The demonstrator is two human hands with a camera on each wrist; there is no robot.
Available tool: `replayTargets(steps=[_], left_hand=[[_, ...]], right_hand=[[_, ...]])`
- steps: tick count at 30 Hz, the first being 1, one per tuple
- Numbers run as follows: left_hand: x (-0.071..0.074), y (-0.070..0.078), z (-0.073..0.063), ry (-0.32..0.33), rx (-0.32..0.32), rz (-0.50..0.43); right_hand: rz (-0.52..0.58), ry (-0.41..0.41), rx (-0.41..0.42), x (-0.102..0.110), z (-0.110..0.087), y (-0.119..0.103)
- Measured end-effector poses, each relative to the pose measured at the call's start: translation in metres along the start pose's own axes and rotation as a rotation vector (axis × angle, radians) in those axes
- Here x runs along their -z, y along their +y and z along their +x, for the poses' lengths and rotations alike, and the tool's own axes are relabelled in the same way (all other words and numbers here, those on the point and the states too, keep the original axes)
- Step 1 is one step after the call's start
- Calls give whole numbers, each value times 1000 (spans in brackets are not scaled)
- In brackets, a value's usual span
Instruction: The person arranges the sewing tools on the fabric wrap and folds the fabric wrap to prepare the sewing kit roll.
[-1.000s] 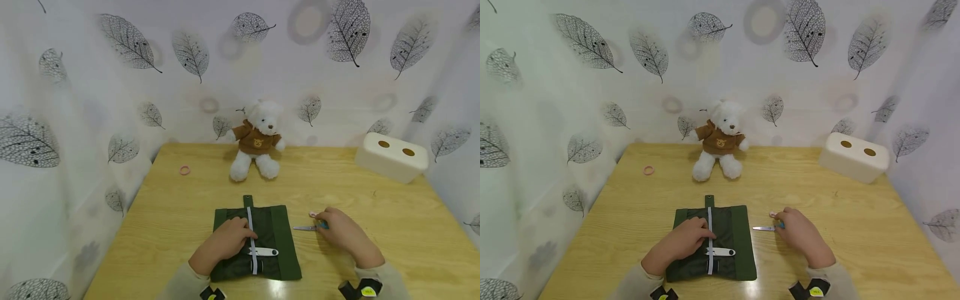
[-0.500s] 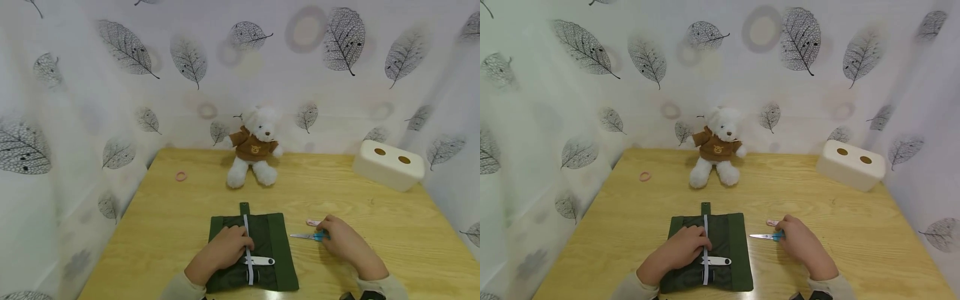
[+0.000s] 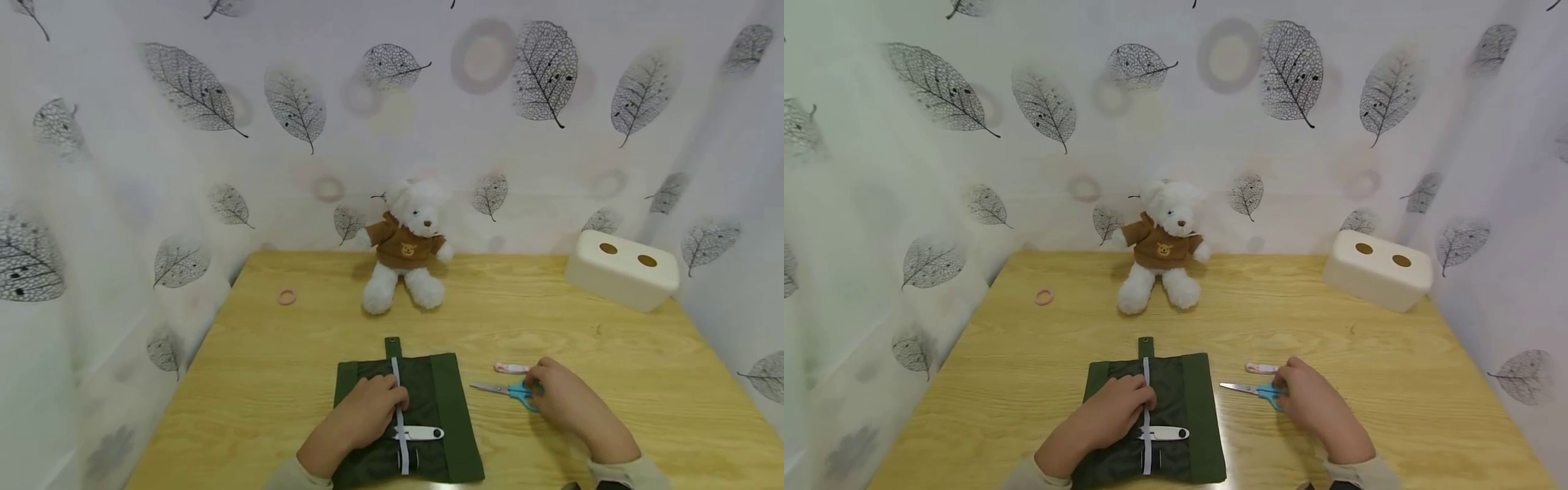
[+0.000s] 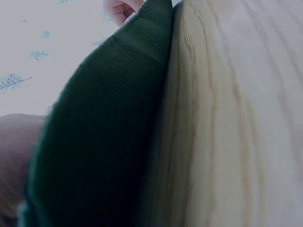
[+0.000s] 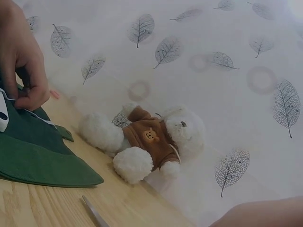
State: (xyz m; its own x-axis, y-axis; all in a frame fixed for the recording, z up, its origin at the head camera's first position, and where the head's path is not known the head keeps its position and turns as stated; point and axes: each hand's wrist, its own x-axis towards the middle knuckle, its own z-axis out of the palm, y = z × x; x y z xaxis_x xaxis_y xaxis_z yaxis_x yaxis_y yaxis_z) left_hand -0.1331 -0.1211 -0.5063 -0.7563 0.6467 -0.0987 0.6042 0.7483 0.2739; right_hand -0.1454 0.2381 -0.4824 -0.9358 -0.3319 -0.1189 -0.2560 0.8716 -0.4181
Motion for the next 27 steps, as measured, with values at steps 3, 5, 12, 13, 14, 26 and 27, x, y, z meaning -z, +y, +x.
replayTargets(steps=[3,5,12,13,14,26,27], left_hand=[[-1,2,-2,10,-11,-16],[-1,2,-3,9,-17,-28],[-1,-3,0,28,-24,5],[-1,-4,0,32,-24,11],[0,-4,0,34,-24,17],[1,-9,-1,43,-30,20],[0,-9,-1,44,-31,14]], right_hand=[[3,-9,-11,-1,-2,2],[4,-17,-20,-2,-3,3],[-18,8,24,-5,-1,4],[-21,11,30,-5,-1,3],[-25,14,39,-6,0,2],[28,-4,125,1,3,-20],[28,-8,138,0,3,-22]])
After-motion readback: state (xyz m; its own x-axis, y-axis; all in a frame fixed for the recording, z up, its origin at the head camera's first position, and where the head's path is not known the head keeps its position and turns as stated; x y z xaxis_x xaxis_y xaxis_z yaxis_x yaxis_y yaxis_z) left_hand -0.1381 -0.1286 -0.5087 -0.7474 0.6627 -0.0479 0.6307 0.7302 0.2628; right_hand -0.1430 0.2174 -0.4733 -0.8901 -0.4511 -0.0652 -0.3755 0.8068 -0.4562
